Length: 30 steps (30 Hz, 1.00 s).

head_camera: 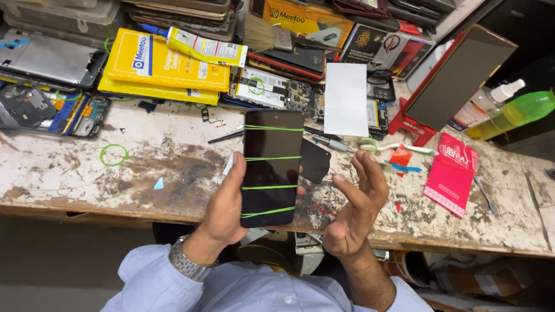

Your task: The person applies adhesive to the edges of a purple smartphone back cover and attaches it to the phone chassis. They then secure the assembly by wrapping multiple green rubber bands around the device to hold the parts together while the adhesive sets.

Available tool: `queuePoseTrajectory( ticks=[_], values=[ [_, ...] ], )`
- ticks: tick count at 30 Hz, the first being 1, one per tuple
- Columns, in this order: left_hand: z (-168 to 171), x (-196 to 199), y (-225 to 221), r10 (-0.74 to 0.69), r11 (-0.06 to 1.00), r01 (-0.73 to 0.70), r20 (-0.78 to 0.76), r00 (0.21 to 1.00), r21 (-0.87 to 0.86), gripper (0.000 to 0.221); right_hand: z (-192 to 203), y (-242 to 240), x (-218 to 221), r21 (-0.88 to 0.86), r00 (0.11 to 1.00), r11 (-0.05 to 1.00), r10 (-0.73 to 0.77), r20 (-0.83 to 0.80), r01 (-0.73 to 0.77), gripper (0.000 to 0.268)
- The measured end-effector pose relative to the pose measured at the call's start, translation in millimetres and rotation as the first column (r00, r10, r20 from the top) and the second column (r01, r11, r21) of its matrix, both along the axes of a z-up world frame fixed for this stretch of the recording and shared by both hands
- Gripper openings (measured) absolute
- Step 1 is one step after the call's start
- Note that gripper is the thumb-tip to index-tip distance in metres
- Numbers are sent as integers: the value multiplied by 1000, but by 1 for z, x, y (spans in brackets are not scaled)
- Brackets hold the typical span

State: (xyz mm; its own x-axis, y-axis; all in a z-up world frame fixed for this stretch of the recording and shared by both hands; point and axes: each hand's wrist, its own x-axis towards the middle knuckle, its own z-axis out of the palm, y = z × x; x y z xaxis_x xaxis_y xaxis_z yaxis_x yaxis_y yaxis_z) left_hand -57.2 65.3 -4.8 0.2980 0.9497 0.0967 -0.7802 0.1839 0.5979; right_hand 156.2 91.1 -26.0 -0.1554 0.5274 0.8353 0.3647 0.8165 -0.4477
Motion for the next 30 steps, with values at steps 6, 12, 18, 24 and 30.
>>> queuePoseTrajectory(
  ticks=[6, 12, 18, 24, 30],
  values=[
    [-1, -1, 1, 25, 999, -22, 93, 995, -40, 72, -2, 1, 0, -27, 999, 999, 45, 2, -45, 70],
    [0, 4, 1, 107, 994, -107, 51, 993, -12, 55, 7, 5, 1, 25, 985, 997, 69, 157, -73, 72],
    [2, 6, -5, 231, 972, -224, -149, 961, 63, 45, 14, -1, 2, 93, 946, 992, 54, 320, -88, 76],
    [-3, 9, -6, 259, 966, -257, -161, 952, 37, 39, 17, -4, 1, 111, 913, 987, 62, 402, -116, 79],
    [-5, 14, -4, 411, 910, -399, -403, 818, 117, 31, 14, -1, -3, 148, 888, 971, 101, 449, -185, 78]
  ],
)
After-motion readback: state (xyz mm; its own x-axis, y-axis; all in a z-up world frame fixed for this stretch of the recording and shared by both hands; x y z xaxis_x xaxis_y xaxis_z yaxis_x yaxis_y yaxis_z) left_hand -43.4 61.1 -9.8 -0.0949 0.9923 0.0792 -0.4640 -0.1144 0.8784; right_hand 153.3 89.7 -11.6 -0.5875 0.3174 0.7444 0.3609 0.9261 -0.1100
